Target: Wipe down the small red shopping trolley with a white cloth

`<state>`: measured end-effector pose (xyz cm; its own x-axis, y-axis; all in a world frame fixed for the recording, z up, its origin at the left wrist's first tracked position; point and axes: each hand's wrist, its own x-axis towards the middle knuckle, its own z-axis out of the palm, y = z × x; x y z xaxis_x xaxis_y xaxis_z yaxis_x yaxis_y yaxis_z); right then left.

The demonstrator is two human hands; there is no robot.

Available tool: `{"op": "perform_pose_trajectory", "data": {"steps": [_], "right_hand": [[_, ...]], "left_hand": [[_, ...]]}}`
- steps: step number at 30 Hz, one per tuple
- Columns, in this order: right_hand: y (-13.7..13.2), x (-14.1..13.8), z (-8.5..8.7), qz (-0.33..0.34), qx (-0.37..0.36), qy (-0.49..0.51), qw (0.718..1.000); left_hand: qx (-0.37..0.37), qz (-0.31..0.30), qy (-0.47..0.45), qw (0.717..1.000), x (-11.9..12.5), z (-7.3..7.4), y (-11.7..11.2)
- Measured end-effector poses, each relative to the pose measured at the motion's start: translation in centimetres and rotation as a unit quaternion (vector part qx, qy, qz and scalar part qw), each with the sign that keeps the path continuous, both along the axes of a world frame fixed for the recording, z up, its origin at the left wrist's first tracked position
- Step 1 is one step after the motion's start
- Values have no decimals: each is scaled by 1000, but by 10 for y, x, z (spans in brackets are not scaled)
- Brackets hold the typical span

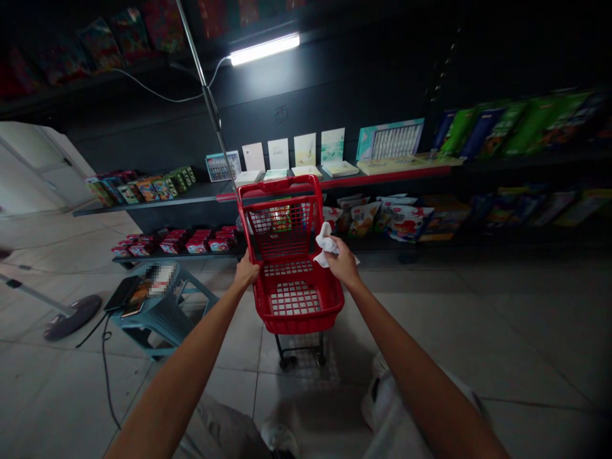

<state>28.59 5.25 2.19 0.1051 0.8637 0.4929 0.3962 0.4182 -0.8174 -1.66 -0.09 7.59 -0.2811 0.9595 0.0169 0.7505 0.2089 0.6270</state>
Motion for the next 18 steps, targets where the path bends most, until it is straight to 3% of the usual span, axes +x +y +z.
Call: {"op": "perform_pose_trajectory", "data": {"steps": [7, 12, 18], "right_hand": [[-1, 14, -2, -28, 17, -7, 999], [-3, 27, -1, -36, 22, -26, 999], [4, 34, -2, -30, 38, -65, 997]], "left_hand": [[9, -37, -17, 999, 10, -3, 10], [9, -22, -25, 999, 29, -4, 13], [-52, 4, 89, 995, 52, 10, 10]]}}
